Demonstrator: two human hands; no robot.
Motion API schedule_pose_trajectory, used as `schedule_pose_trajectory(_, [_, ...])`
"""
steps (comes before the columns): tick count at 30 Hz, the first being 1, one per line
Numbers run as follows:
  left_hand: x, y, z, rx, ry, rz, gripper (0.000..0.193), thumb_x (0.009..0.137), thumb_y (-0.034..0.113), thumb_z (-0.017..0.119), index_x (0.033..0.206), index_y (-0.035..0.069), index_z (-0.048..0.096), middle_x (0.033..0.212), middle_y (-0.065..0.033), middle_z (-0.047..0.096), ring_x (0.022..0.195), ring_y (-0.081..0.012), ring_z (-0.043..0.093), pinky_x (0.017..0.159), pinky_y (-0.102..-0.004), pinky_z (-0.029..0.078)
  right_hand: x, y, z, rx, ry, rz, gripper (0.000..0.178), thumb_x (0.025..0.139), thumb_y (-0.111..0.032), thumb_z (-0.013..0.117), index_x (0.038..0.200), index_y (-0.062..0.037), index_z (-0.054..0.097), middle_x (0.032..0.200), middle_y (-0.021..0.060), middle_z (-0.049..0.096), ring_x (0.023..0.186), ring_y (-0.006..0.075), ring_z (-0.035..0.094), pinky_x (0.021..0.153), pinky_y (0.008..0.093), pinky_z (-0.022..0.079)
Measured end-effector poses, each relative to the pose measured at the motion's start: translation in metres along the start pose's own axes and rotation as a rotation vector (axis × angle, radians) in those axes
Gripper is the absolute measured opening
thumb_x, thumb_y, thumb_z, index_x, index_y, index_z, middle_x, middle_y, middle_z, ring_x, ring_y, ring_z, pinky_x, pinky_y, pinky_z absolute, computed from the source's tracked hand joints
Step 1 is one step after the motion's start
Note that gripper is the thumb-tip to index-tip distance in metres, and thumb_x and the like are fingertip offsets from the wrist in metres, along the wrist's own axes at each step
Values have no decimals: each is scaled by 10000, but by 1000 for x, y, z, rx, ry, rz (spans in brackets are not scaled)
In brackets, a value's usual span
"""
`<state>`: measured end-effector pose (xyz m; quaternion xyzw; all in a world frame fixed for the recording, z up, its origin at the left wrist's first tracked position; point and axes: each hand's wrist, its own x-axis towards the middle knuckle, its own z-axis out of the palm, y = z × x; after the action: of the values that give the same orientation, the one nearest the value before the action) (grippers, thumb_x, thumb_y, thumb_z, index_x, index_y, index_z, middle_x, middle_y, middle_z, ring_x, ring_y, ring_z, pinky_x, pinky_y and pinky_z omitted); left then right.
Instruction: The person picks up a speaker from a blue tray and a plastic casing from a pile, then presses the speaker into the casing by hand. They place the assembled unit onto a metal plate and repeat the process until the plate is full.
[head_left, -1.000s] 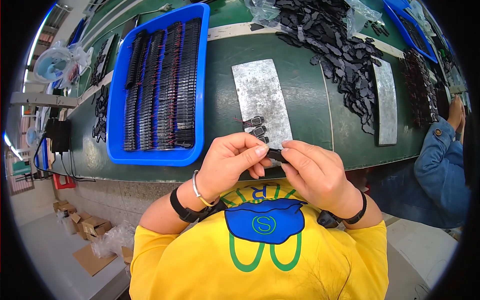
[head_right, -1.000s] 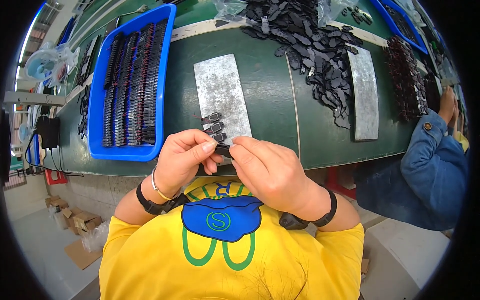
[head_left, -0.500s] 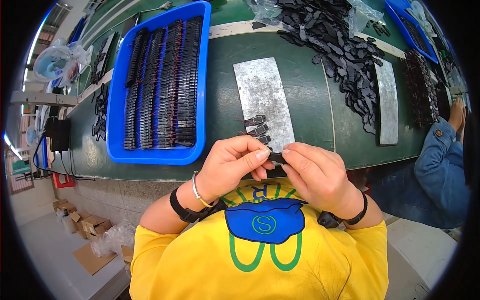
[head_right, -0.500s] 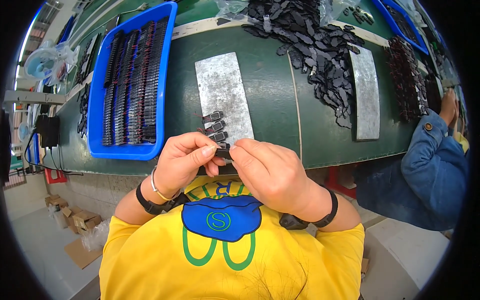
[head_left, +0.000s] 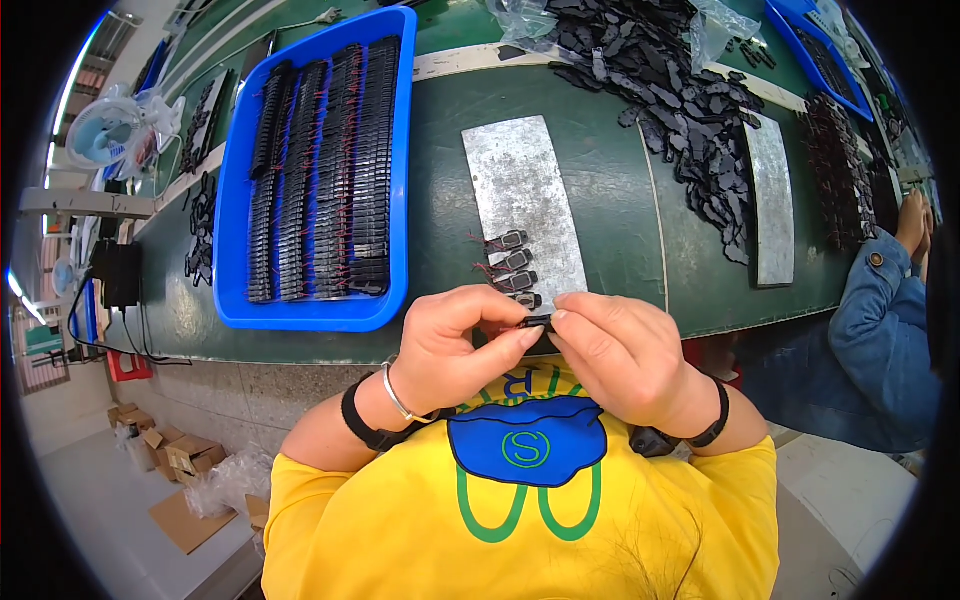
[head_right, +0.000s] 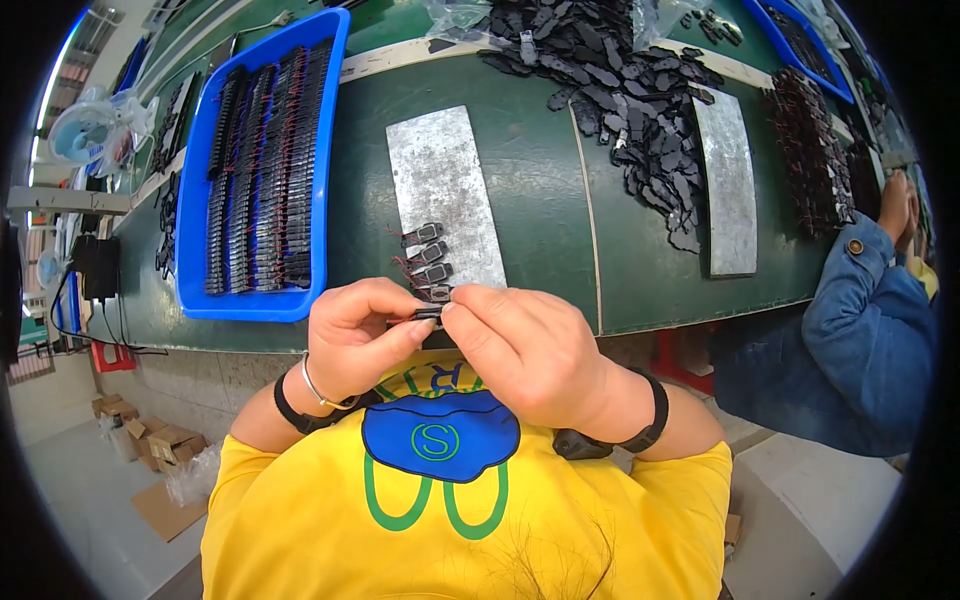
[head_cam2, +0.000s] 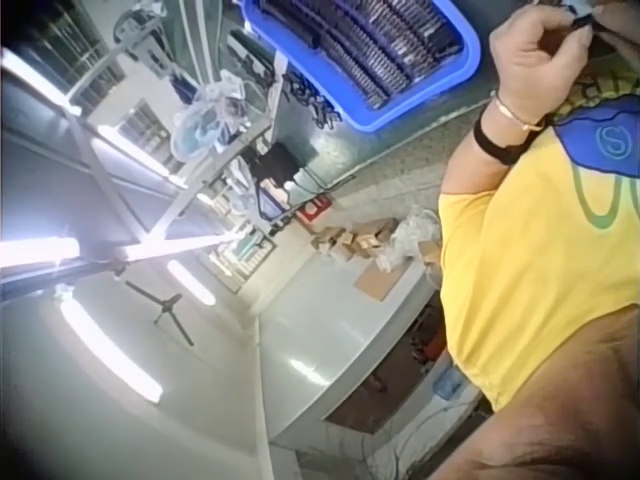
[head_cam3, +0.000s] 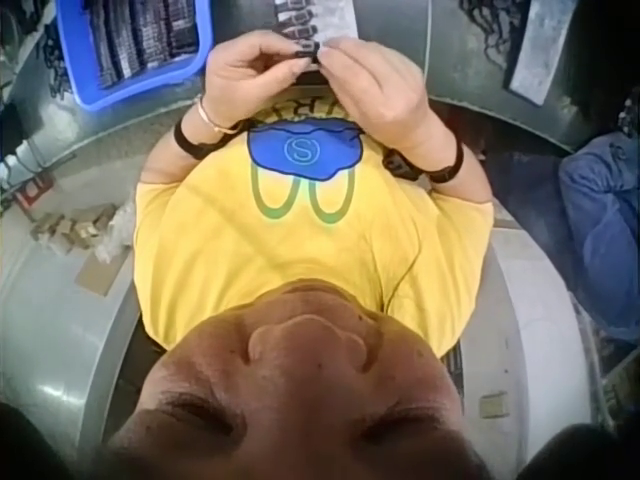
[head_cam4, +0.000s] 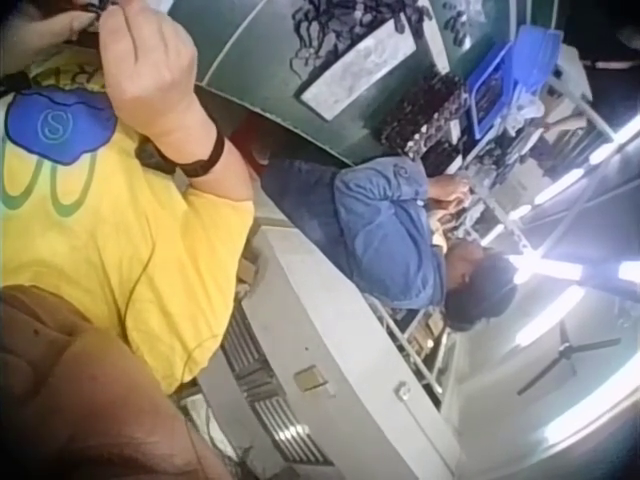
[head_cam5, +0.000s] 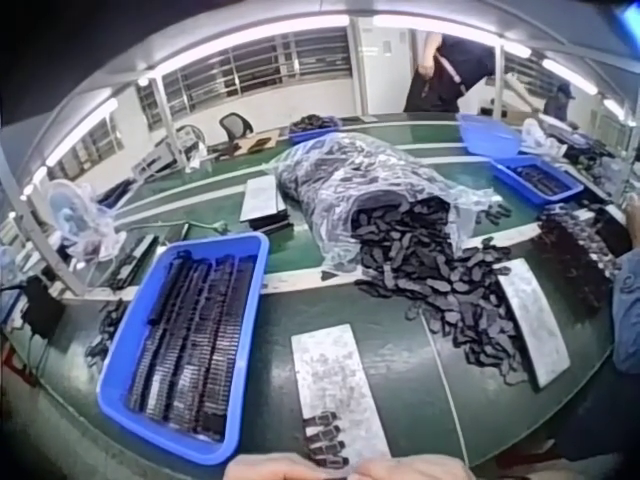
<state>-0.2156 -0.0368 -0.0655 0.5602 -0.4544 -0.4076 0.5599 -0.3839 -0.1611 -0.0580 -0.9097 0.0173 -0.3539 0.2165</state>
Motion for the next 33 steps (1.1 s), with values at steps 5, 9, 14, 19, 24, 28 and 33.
schedule_pose_trajectory(5, [2, 2, -6, 173, -36, 232, 135, 742, -34, 709, 857, -10, 644, 767, -100, 657, 661, -162, 630, 585, -253, 484, 9, 2, -7, 360, 12, 297, 274, 693, 1, 736, 944, 34, 633, 897, 159, 646, 678, 265, 648, 590, 311, 524])
schedule_pose_trajectory(9, [4, 0, -6, 208, -29, 353, 166, 715, -9, 734, 860, 9, 655, 753, -103, 662, 639, -200, 645, 576, -270, 498, 5, 11, -5, 634, -138, 368, 257, 710, -44, 749, 935, 20, 642, 844, 142, 653, 650, 255, 643, 574, 300, 510])
schedule_pose_trajectory(14, [7, -2, -6, 261, -71, 474, 168, 735, -6, 729, 884, -8, 652, 784, -117, 668, 654, -208, 643, 588, -280, 503, 1, 18, 5, 523, -20, 153, 211, 726, -73, 746, 897, 3, 648, 737, 115, 641, 604, 246, 633, 533, 298, 490])
schedule_pose_trajectory(19, [9, -5, -6, 285, -86, 540, 171, 732, -2, 731, 886, -9, 656, 789, -120, 670, 681, -219, 652, 601, -291, 509, 2, 18, 7, 480, 45, 71, 170, 735, -67, 731, 862, 1, 641, 692, 102, 627, 553, 232, 614, 490, 297, 468])
schedule_pose_trajectory(24, [11, -4, -6, 251, -122, 498, 188, 730, -5, 727, 902, -12, 653, 791, -125, 670, 704, -225, 658, 608, -293, 510, 1, 18, 8, 454, 59, 23, 168, 726, -45, 721, 855, 8, 626, 682, 102, 620, 517, 221, 592, 466, 294, 451])
schedule_pose_trajectory(28, [9, 4, -7, 127, -176, 289, 199, 735, -1, 721, 918, -14, 644, 792, -130, 669, 714, -228, 658, 609, -293, 509, 2, 18, 6, 443, 71, -2, 187, 713, -26, 719, 864, 13, 614, 676, 103, 615, 506, 219, 582, 461, 292, 446])
schedule_pose_trajectory(33, [13, 7, -8, 317, -189, 426, 201, 746, 30, 724, 917, -15, 631, 777, -131, 665, 669, -232, 651, 585, -296, 506, -1, 13, 8, 440, 70, 6, 201, 707, -13, 718, 874, 12, 609, 692, 112, 623, 523, 230, 595, 463, 299, 452])
